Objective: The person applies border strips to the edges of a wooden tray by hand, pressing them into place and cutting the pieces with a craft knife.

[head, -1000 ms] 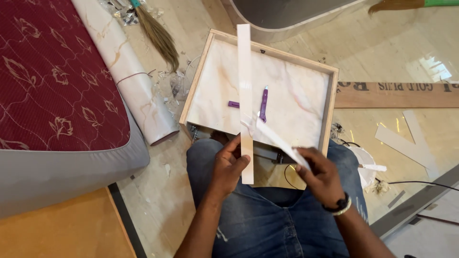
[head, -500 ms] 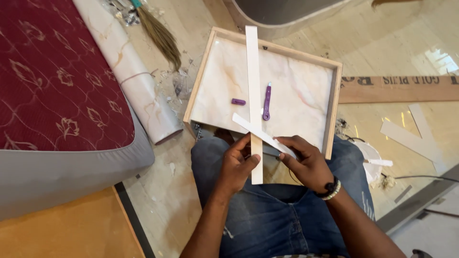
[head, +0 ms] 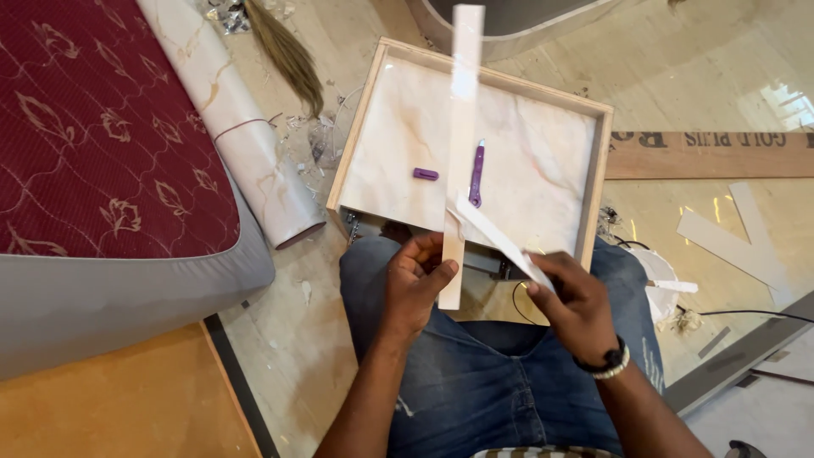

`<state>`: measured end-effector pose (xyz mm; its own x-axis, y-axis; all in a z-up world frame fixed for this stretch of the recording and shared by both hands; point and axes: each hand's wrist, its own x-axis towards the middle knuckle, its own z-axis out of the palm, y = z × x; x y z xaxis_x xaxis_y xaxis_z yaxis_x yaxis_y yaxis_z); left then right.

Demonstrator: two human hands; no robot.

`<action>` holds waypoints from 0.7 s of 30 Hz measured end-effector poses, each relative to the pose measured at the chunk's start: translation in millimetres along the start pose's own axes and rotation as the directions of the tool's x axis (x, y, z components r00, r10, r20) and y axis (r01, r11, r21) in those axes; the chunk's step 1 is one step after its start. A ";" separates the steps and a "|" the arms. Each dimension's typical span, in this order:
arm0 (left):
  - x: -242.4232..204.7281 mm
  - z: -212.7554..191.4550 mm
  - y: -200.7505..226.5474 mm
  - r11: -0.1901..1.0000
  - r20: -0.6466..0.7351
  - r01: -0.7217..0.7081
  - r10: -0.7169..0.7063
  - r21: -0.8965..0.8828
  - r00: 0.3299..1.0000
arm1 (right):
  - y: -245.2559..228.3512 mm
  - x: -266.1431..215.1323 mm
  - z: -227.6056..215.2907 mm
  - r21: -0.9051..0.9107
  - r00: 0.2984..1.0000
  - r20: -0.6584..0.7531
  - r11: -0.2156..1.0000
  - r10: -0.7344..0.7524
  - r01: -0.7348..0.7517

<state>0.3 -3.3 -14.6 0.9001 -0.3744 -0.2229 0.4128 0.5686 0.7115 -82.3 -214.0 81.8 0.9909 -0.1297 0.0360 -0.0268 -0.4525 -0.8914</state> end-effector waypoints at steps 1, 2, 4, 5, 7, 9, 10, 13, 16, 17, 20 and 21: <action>-0.4 -0.5 -2.1 1.000 0.004 0.008 -0.008 0.011 1.000 | -3.7 9.2 -1.3 -0.037 1.000 0.005 0.999 0.007 -0.007; -1.1 -0.5 -3.2 1.000 0.015 0.000 0.000 0.013 1.000 | -7.6 17.8 -0.9 -0.074 1.000 0.009 0.997 0.015 -0.015; -2.9 -0.7 -0.7 1.000 0.036 -0.017 0.016 0.023 0.999 | -13.8 32.1 4.6 0.036 0.994 0.035 0.994 0.104 -0.105; -2.9 0.0 1.6 1.000 0.035 -0.012 0.012 0.019 0.999 | -16.7 35.9 7.2 0.090 0.988 0.054 0.985 0.146 -0.150; -3.2 2.0 7.7 1.000 0.029 -0.006 0.006 0.008 1.000 | -22.4 32.6 14.2 -0.046 0.973 0.106 0.979 0.204 -0.200; -4.6 3.9 13.9 0.999 0.038 0.030 -0.029 -0.017 0.999 | -24.7 29.0 18.8 -0.131 0.962 0.126 0.965 0.243 -0.227; -4.7 5.2 16.0 0.998 0.044 0.049 -0.048 -0.030 0.998 | -24.3 27.2 20.7 -0.145 0.960 0.120 0.961 0.253 -0.235; -6.5 6.7 17.3 0.981 0.182 0.040 -0.005 -0.191 0.983 | -15.7 21.0 25.5 -0.059 0.989 0.071 0.991 0.128 -0.124; -6.0 4.6 14.6 0.940 0.180 0.096 -0.038 -0.328 0.983 | -3.1 10.9 31.2 -0.119 0.998 0.019 0.992 0.052 -0.049; -4.3 1.4 14.4 0.937 0.144 0.089 -0.042 -0.338 0.989 | 0.5 4.7 32.9 -0.170 0.999 0.011 0.984 0.046 -0.044; 1.9 -10.1 13.5 0.942 0.050 0.051 -0.037 -0.331 0.998 | 8.3 -18.2 29.8 -0.210 0.997 0.056 0.977 0.061 -0.048; 3.8 -12.7 12.7 0.952 0.030 0.026 -0.018 -0.306 0.999 | 9.8 -22.7 26.9 -0.159 0.997 0.041 0.985 0.068 -0.061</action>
<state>10.8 11.7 -14.9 0.8880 -0.4063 -0.2155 0.4591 0.7553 0.4676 -101.6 -191.7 60.0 0.9913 -0.1241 -0.0434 -0.1077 -0.5779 -0.8089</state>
